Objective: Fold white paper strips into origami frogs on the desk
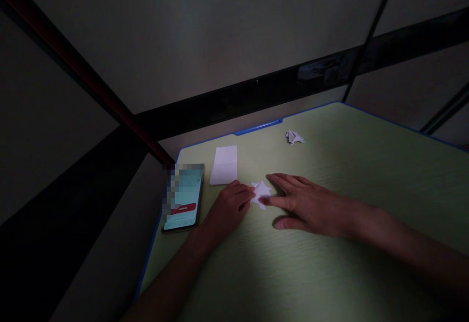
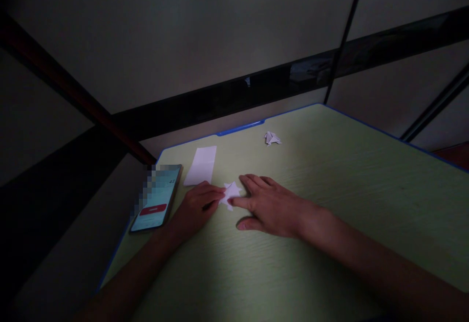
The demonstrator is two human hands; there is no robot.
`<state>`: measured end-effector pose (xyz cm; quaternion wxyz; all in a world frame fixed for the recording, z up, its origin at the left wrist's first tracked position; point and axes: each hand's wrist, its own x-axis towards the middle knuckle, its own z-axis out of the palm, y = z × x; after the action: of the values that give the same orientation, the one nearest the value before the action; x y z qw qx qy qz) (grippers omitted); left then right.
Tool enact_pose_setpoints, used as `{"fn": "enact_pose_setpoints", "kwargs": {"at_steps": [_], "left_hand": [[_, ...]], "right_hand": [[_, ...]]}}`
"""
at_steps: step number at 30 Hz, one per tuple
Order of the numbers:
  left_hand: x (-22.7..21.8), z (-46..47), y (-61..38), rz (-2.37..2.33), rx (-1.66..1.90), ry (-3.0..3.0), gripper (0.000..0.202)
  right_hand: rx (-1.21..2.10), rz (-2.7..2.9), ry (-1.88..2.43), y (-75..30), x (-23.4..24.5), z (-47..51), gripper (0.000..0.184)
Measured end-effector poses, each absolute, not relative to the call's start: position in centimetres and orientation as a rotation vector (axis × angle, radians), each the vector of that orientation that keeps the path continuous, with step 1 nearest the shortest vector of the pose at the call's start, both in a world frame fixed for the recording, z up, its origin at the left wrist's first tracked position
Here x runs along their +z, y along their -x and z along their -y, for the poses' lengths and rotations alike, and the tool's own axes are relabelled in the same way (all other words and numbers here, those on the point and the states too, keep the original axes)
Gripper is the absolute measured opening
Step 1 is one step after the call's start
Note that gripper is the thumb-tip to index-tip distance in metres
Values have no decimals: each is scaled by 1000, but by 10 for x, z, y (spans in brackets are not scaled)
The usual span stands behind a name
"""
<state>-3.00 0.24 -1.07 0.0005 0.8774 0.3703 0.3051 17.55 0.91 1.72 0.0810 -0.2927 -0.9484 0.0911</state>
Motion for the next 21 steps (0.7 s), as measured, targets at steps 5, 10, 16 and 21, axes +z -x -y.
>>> {"fn": "enact_pose_setpoints", "kwargs": {"at_steps": [5,10,16,21], "left_hand": [[-10,-2,31,-1120,944,-2794,17],[-7,-1,30,-1096,886,-2806,18],[-7,0,25,-1062,864,-2877,17],[-5,3,21,-992,956,-2819,17]], "right_hand": [[429,2808,819,-176,20,-15,47],[572,2498,924,-167,12,-25,34],[650,2284,1025,-153,0,-32,31],[1047,1982,969,-151,-1,-33,23]]}}
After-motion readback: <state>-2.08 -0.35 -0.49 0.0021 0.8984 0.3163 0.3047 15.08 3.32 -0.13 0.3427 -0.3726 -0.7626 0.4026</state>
